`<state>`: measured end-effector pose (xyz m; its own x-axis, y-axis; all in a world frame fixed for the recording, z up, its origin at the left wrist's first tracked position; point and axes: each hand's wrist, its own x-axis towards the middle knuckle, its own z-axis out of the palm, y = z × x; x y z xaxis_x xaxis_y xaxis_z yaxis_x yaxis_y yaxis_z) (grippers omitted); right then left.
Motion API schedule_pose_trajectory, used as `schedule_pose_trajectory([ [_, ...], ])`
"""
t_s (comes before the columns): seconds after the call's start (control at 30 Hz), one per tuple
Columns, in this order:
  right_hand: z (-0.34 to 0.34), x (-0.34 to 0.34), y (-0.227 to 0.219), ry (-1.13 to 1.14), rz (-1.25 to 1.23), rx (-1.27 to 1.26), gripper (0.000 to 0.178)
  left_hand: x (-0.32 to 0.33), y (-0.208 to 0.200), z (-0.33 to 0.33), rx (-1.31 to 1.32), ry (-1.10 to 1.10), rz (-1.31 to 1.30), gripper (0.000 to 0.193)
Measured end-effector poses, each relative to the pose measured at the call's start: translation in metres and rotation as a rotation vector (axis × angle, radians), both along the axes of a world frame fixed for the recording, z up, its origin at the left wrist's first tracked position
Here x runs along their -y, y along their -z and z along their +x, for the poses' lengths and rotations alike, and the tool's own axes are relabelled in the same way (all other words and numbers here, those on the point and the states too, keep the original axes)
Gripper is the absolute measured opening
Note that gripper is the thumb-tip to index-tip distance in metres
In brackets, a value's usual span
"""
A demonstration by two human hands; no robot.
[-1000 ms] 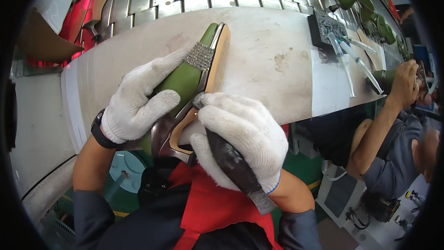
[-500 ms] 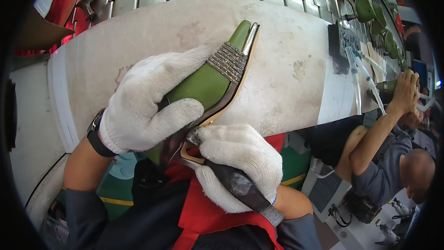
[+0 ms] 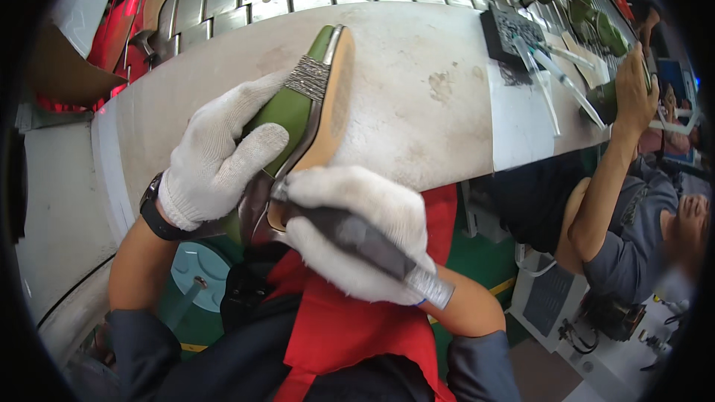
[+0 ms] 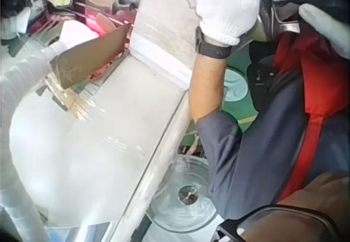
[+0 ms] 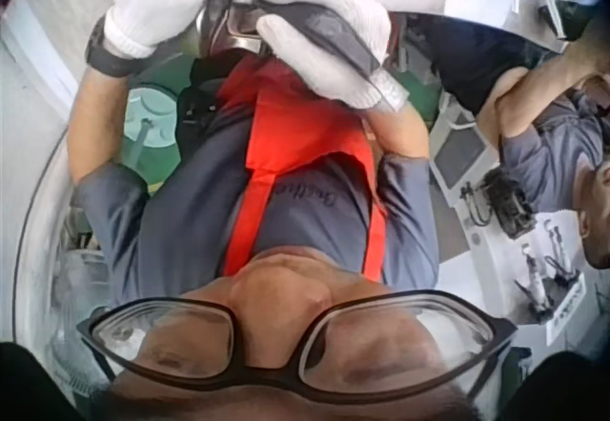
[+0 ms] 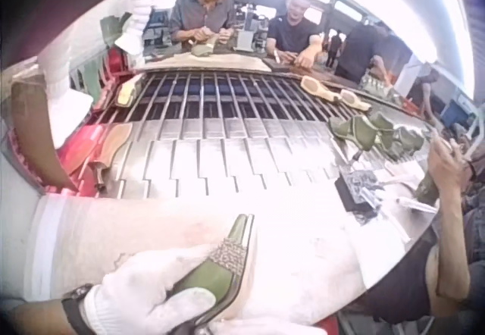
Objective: The person aligns and presses shoe soles onto heeled shoes on shoe lasts by hand and taps the sole edges with a hammer to secure them.
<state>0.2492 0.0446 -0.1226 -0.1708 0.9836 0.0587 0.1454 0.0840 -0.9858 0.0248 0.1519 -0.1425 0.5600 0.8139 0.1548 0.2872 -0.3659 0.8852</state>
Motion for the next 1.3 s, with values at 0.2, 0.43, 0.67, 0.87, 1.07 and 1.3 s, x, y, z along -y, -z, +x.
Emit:
schedule_pose_trajectory([
  [0.2, 0.031, -0.022, -0.02, 0.285, 0.204, -0.039, 0.03, -0.006, -0.029, 0.043, -0.325, -0.119, -0.057, 0.089],
  [0.43, 0.042, -0.061, -0.027, 0.046, 0.02, 0.075, 0.029, -0.004, -0.023, 0.054, -0.253, -0.15, -0.006, 0.078],
  [0.67, 0.047, -0.128, -0.036, 0.14, -0.128, -0.085, 0.017, -0.007, -0.023, 0.049, -0.29, -0.135, 0.028, 0.084],
  [0.87, 0.067, -0.134, 0.009, 0.2, -0.235, -0.114, 0.018, -0.005, -0.041, 0.046, -0.254, -0.262, 0.033, 0.086],
  [1.07, 0.06, -0.08, 0.003, 0.32, -0.201, -0.157, 0.018, 0.031, -0.107, 0.017, 0.391, -0.382, 0.229, 0.093],
  [1.3, 0.045, -0.018, -0.036, 0.205, -0.003, -0.21, 0.023, 0.055, -0.102, 0.039, 0.196, 0.017, 0.361, 0.07],
])
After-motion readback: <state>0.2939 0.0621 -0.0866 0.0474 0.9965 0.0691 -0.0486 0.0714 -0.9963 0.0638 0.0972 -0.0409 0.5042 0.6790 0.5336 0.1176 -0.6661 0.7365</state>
